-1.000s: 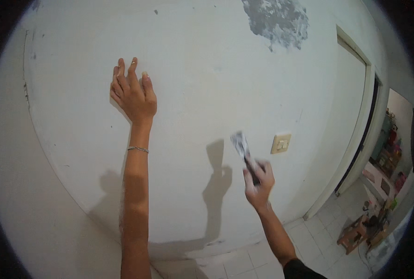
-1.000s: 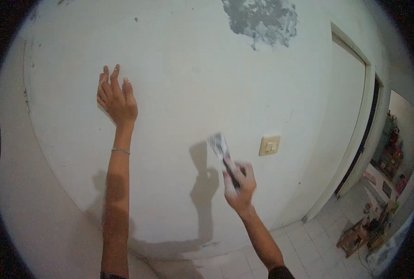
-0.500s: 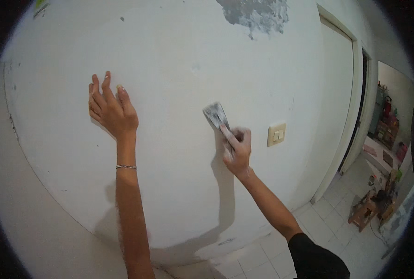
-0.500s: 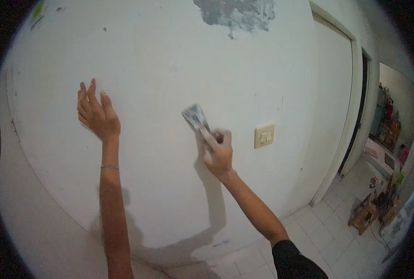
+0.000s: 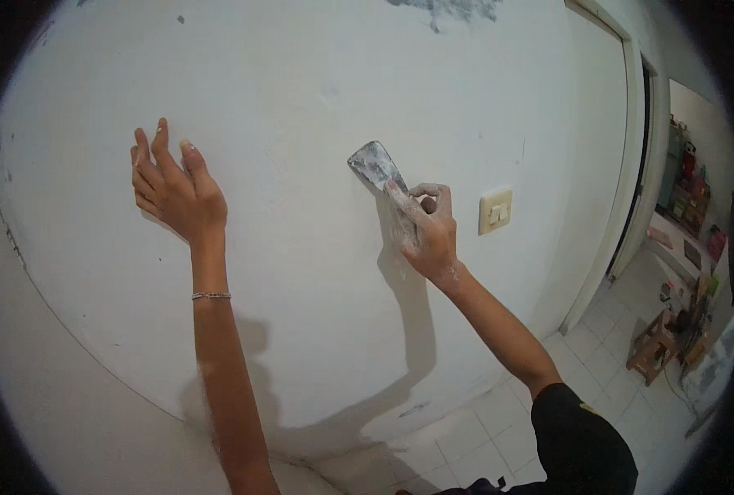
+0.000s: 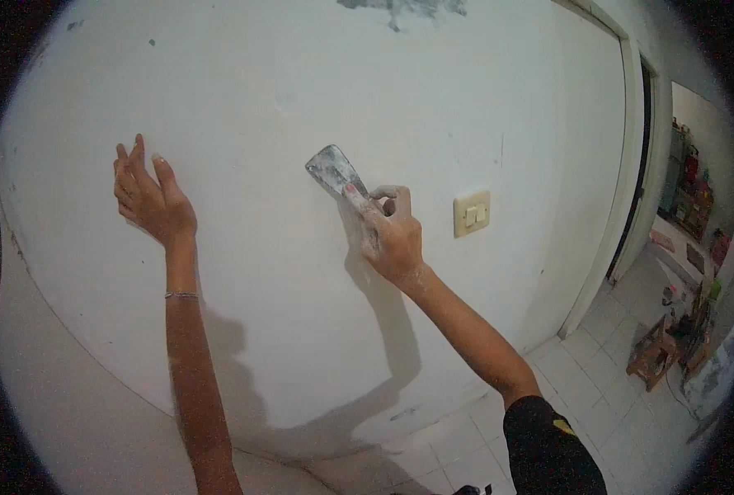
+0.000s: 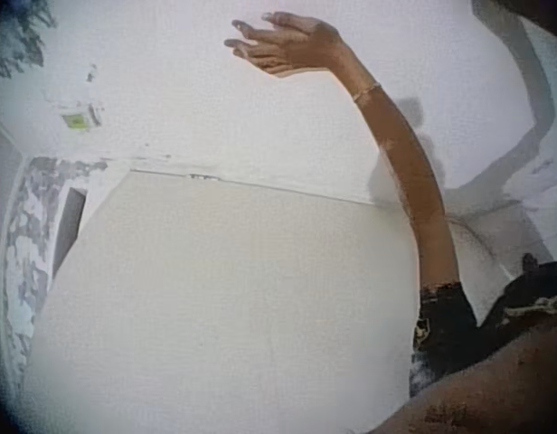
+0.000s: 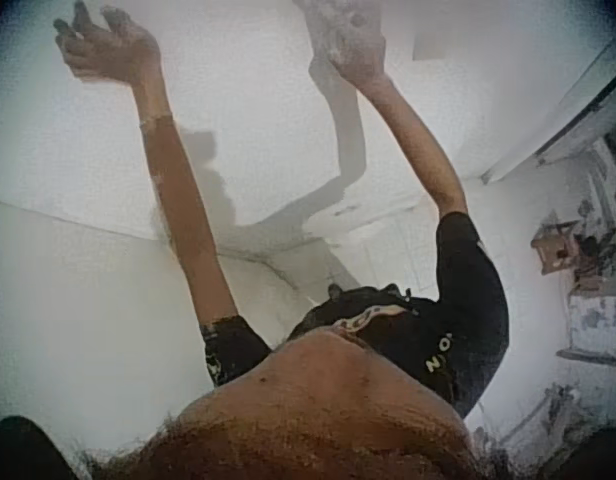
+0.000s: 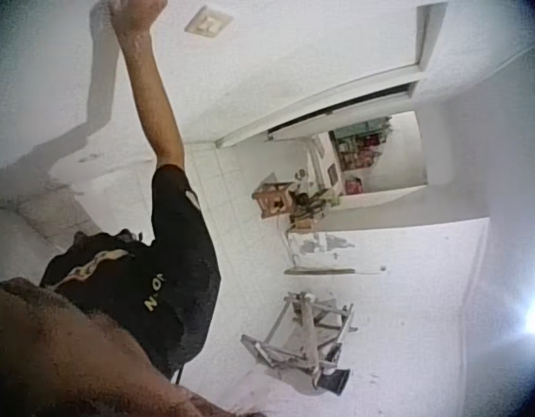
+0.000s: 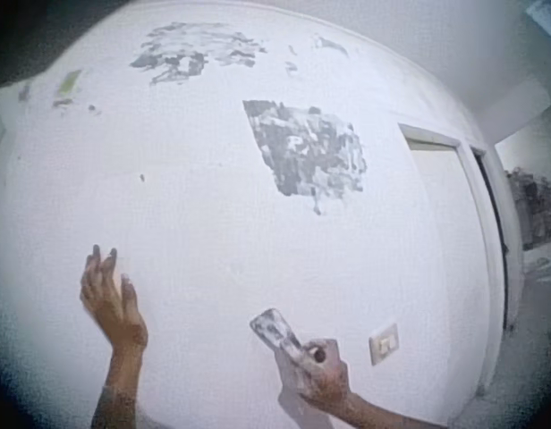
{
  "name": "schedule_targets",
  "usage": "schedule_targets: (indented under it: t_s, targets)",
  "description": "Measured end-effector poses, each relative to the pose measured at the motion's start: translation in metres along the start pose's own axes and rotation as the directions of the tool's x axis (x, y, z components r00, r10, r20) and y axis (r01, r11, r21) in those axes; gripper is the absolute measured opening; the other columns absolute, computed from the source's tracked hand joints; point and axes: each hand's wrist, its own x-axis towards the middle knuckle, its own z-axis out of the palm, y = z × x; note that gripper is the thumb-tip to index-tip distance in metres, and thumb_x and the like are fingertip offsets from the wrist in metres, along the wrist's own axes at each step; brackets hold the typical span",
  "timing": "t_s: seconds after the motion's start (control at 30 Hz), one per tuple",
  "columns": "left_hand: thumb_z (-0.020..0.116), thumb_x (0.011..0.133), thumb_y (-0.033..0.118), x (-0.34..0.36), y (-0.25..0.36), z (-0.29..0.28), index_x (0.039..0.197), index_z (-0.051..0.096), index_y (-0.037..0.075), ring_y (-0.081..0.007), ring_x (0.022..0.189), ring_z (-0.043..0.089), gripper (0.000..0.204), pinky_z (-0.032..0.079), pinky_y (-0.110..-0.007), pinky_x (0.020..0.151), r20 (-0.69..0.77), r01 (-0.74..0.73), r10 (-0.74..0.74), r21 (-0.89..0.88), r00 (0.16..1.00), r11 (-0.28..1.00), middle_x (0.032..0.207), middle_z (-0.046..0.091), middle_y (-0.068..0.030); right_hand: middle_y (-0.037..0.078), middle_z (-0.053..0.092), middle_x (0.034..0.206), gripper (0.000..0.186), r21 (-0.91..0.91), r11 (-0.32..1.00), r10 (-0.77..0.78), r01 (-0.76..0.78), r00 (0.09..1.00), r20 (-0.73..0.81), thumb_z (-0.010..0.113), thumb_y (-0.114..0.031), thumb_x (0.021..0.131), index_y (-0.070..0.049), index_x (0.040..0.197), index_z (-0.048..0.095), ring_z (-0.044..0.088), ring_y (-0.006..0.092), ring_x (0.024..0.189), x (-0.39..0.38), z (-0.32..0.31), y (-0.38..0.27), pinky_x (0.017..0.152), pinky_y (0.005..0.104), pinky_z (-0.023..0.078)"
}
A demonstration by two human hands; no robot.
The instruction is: Using a putty knife to apply compound to a hole in the wall.
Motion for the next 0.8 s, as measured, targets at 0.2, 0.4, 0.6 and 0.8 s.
schedule_targets:
  t_s: [0.2, 0.4, 0.6, 0.8]
  targets:
    - [0.04, 0.108, 0.044, 0.0, 0.001, 0.0, 0.148, 0.053, 0.023, -0.029, 0.149, 0.032, 0.047, 0.02, -0.054, 0.121, -0.006, 0.013, -0.013, 0.006, 1.0, 1.0, 0.16, 0.043, -0.0079, 0.014, 0.058, 0.11, 0.078, -0.057, 0.988, -0.149, 0.144, 0.983, -0.105, 0.072, 0.004, 0.066, -0.022, 0.14, 0.067, 0.061, 0.0254, 0.08, -0.017, -0.003, 0.001, 0.059, 0.0337, 0.055]
    - [0.041, 0.108, 0.046, 0.0, 0.002, -0.001, 0.149, 0.053, 0.023, -0.0296, 0.149, 0.032, 0.048, 0.019, -0.055, 0.121, 0.013, 0.022, -0.022, -0.021, 1.0, 1.0, 0.16, 0.043, -0.0085, 0.013, 0.058, 0.109, 0.081, -0.108, 0.993, -0.032, 0.037, 0.998, 0.051, 0.073, 0.004, 0.065, -0.025, 0.141, 0.066, 0.061, 0.0241, 0.079, 0.021, 0.0, 0.001, 0.06, 0.0364, 0.055]
    - [0.041, 0.108, 0.044, 0.0, 0.002, -0.001, 0.149, 0.052, 0.022, -0.0304, 0.149, 0.032, 0.047, 0.02, -0.055, 0.12, -0.009, 0.008, -0.007, 0.026, 1.0, 1.0, 0.16, 0.043, -0.0099, 0.013, 0.059, 0.105, 0.08, -0.079, 0.982, -0.172, 0.171, 0.985, 0.005, 0.073, 0.005, 0.066, -0.024, 0.14, 0.066, 0.06, 0.0257, 0.085, 0.016, -0.004, -0.016, 0.061, 0.0362, 0.055]
    - [0.043, 0.108, 0.04, 0.001, 0.001, -0.002, 0.148, 0.052, 0.021, -0.0309, 0.149, 0.032, 0.045, 0.021, -0.054, 0.119, -0.008, -0.008, 0.008, 0.029, 1.0, 1.0, 0.16, 0.042, -0.0112, 0.015, 0.055, 0.11, 0.086, -0.077, 0.989, -0.111, 0.124, 0.983, 0.148, 0.073, 0.009, 0.064, -0.023, 0.143, 0.063, 0.063, 0.0254, 0.081, 0.034, -0.004, -0.018, 0.064, 0.0361, 0.056]
